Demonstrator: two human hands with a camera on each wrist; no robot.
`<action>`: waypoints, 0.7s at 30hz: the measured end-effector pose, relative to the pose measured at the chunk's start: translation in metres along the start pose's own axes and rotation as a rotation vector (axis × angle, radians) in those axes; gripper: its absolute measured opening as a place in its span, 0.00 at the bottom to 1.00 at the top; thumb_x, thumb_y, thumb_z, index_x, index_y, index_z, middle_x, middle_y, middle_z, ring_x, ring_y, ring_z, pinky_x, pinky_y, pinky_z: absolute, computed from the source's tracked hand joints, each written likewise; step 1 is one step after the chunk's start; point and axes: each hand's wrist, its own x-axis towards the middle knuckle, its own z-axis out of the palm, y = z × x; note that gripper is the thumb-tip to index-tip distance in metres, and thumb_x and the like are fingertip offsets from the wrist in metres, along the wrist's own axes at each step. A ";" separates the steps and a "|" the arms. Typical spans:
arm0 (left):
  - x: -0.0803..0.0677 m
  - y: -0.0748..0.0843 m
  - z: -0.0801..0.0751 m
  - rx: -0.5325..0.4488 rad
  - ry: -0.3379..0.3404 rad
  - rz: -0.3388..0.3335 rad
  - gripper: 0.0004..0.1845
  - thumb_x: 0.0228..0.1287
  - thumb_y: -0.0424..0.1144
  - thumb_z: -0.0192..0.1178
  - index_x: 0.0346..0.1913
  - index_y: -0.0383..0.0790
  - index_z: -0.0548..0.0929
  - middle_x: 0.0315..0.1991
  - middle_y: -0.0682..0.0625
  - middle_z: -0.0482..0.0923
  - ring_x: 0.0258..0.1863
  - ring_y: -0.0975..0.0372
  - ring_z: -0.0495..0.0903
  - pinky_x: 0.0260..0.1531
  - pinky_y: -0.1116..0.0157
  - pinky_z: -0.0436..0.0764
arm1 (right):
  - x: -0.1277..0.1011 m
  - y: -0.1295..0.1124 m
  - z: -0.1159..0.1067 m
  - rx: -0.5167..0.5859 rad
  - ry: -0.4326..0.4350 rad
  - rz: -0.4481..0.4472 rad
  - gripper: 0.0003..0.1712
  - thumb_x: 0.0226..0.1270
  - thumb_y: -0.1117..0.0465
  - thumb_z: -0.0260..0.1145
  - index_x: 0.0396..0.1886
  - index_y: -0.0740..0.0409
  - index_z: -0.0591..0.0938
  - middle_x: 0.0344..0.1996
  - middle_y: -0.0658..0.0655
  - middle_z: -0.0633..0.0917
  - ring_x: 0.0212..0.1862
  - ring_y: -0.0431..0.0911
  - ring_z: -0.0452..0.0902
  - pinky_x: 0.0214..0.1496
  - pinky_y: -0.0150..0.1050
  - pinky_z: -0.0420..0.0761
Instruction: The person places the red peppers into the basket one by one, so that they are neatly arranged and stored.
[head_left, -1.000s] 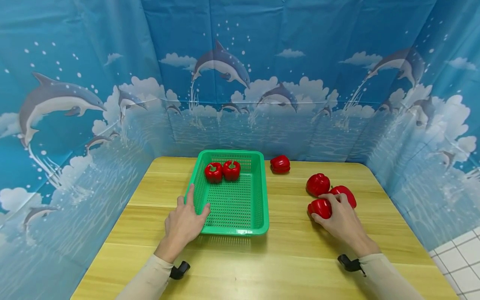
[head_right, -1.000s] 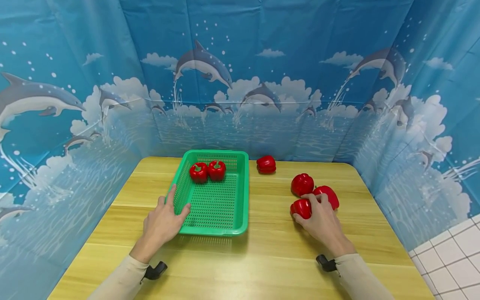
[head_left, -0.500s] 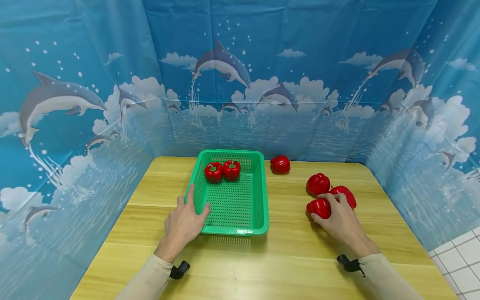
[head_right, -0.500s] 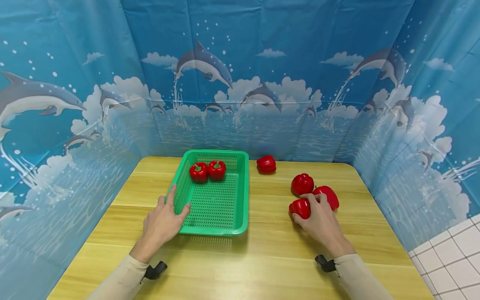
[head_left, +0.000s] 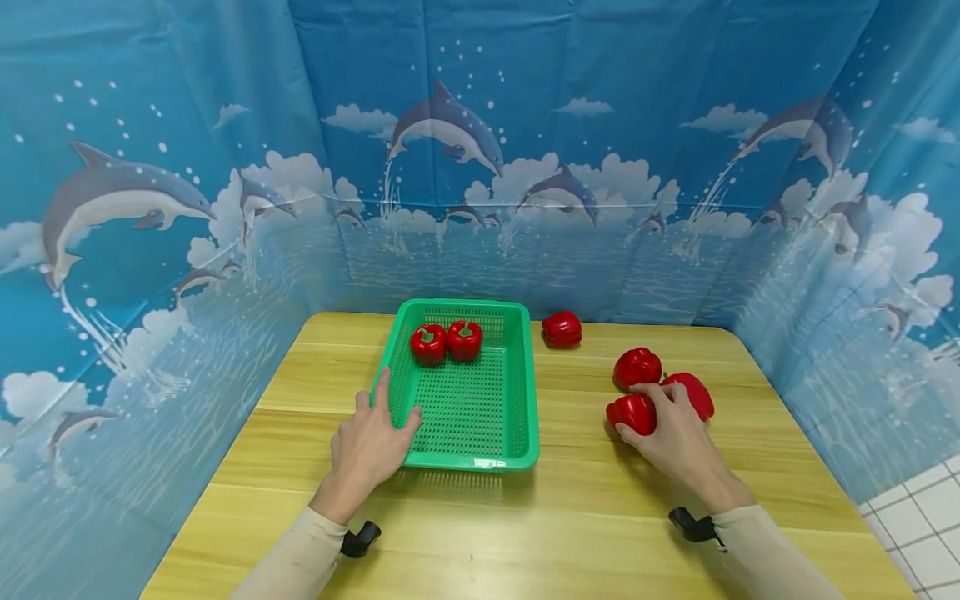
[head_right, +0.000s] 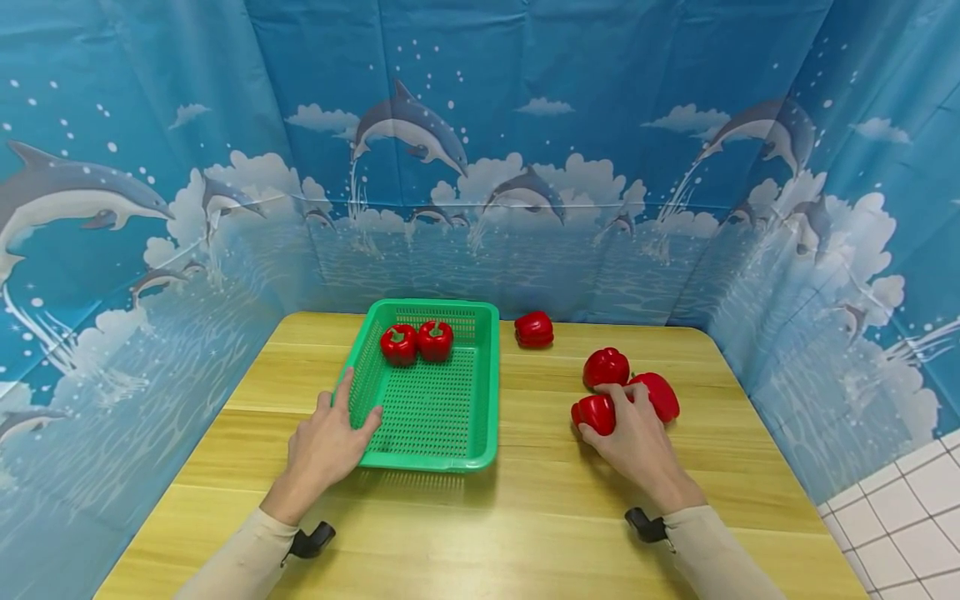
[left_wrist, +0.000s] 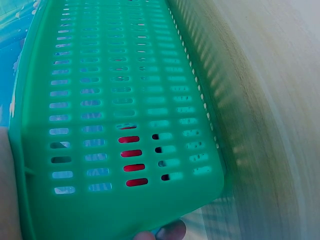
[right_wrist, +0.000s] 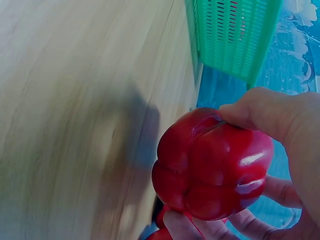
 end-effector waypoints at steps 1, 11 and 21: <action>0.000 0.000 0.000 0.000 0.000 -0.001 0.53 0.87 0.69 0.56 0.99 0.48 0.49 0.77 0.26 0.75 0.16 0.51 0.72 0.16 0.59 0.70 | 0.000 -0.001 0.000 -0.002 0.001 0.000 0.45 0.69 0.52 0.87 0.79 0.64 0.78 0.64 0.76 0.77 0.63 0.75 0.79 0.55 0.74 0.94; 0.001 0.000 0.000 0.000 0.000 -0.005 0.53 0.87 0.69 0.56 0.99 0.48 0.49 0.78 0.26 0.74 0.16 0.51 0.73 0.17 0.59 0.71 | 0.005 -0.010 -0.002 -0.006 0.014 -0.034 0.48 0.68 0.50 0.89 0.80 0.65 0.79 0.68 0.79 0.77 0.65 0.77 0.80 0.57 0.76 0.92; 0.000 0.000 0.001 0.000 0.001 -0.002 0.53 0.87 0.69 0.57 0.99 0.48 0.48 0.78 0.26 0.74 0.16 0.52 0.73 0.17 0.59 0.71 | 0.006 -0.025 -0.003 0.036 0.009 -0.039 0.46 0.67 0.52 0.89 0.77 0.65 0.79 0.70 0.78 0.76 0.66 0.79 0.80 0.57 0.76 0.92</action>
